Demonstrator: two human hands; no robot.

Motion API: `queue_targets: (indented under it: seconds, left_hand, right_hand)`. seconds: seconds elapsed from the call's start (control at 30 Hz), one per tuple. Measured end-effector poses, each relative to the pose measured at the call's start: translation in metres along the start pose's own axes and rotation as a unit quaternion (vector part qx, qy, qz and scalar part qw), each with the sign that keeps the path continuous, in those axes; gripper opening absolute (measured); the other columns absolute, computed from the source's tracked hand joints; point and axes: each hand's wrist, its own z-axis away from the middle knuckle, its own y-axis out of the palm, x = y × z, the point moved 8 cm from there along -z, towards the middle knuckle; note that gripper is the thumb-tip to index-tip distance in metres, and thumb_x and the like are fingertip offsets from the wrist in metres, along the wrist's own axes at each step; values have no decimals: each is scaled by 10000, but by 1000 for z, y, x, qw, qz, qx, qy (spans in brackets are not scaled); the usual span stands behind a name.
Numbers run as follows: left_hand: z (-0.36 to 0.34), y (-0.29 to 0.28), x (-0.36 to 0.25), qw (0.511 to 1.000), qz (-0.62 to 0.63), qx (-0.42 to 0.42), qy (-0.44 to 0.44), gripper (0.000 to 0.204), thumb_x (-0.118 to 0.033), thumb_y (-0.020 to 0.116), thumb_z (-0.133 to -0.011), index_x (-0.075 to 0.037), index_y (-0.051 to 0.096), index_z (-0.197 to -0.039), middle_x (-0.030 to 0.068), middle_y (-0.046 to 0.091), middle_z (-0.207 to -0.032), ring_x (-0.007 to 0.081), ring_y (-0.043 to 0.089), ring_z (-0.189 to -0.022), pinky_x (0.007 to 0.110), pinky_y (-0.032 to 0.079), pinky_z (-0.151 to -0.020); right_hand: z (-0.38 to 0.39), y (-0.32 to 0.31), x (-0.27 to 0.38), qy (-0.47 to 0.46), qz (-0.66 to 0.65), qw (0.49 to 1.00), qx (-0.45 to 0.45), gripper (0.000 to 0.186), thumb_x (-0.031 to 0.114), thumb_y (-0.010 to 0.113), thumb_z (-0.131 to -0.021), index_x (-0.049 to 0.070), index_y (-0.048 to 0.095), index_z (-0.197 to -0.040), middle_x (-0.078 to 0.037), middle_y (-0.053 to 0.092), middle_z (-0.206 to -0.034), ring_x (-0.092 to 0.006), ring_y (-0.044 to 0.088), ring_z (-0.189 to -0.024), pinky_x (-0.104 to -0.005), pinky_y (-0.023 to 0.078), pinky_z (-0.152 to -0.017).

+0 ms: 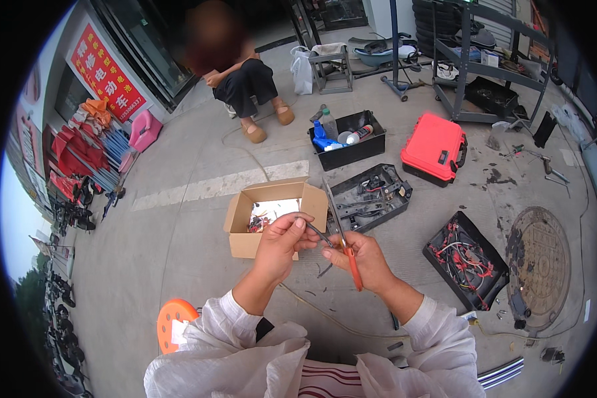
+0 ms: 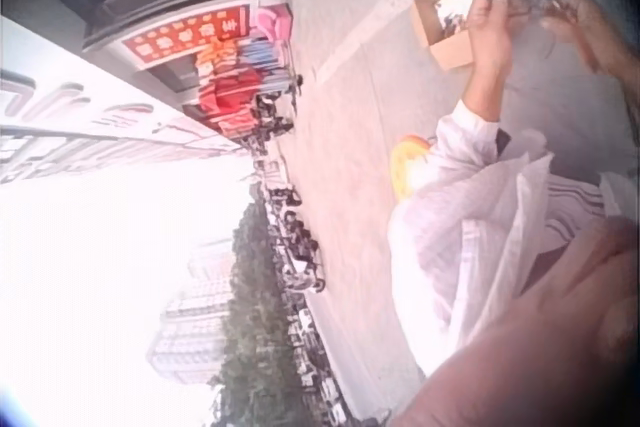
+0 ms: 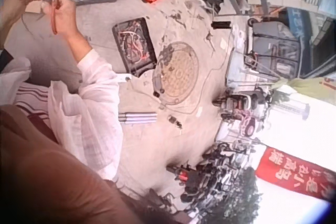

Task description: The person strips insulation from a wire using shears and prepares the ends. They handle multiple wires and tools on the ground, including pliers and a cardboard box of components.

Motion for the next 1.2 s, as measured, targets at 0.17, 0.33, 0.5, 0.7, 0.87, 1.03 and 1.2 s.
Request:
queue_targets:
  seconds: [0.17, 0.33, 0.5, 0.7, 0.87, 1.03, 1.2]
  left_hand:
    - [7, 4, -6, 999, 19, 23, 13, 240, -221, 509, -970, -13, 600, -1048, 79, 651, -842, 167, 650, -787, 297, 558, -700]
    - [9, 11, -11, 995, 79, 44, 30, 234, -226, 499, -970, -13, 575, -1032, 118, 659, -882, 185, 674, -786, 308, 583, -702]
    - [10, 0, -19, 992, 117, 37, 36, 174, -161, 524, -956, -1, 579, -994, 126, 672, -882, 201, 682, -810, 316, 577, -743]
    - [13, 3, -28, 990, 117, 66, 40, 147, -141, 523, -954, -10, 587, -973, 135, 673, -926, 213, 680, -838, 325, 570, -776]
    - [18, 5, -27, 983, 143, 113, 31, 133, -140, 515, -958, -27, 579, -928, 121, 670, -924, 206, 679, -843, 330, 564, -787]
    - [19, 9, -13, 958, 215, 189, -26, 157, -176, 501, -965, -32, 556, -935, 118, 659, -919, 213, 680, -837, 336, 568, -772]
    - [18, 21, 2, 903, 351, 225, -101, 151, -166, 481, -969, -31, 547, -952, 138, 648, -946, 238, 678, -854, 332, 578, -760]
  right_hand:
    - [8, 4, -3, 52, -79, 995, 14, 211, 147, 696, -842, 15, 600, -975, -51, 656, -825, -51, 552, -628, -179, 447, -548]
    - [13, 7, 6, 55, -82, 994, 54, 178, 155, 688, -849, 36, 594, -943, -36, 645, -791, -43, 537, -602, -175, 416, -510]
    - [14, 13, 14, 49, -57, 997, 29, 166, 157, 672, -864, 34, 567, -905, -36, 630, -744, -37, 498, -543, -182, 390, -473]
    - [12, 16, 14, 52, -140, 988, 34, 182, 178, 618, -892, 5, 571, -922, -21, 568, -656, -37, 423, -478, -188, 355, -439]
    - [13, 25, 1, 102, -246, 959, 101, 212, 203, 559, -912, -9, 555, -897, -1, 479, -586, -41, 344, -432, -190, 324, -422]
    - [21, 39, -4, 137, -297, 926, 188, 221, 227, 581, -895, 6, 559, -894, 12, 448, -576, -45, 334, -423, -197, 300, -412]
    - [23, 41, 2, 120, -286, 930, 199, 201, 205, 596, -882, 12, 549, -907, 6, 453, -581, -50, 340, -433, -197, 302, -417]
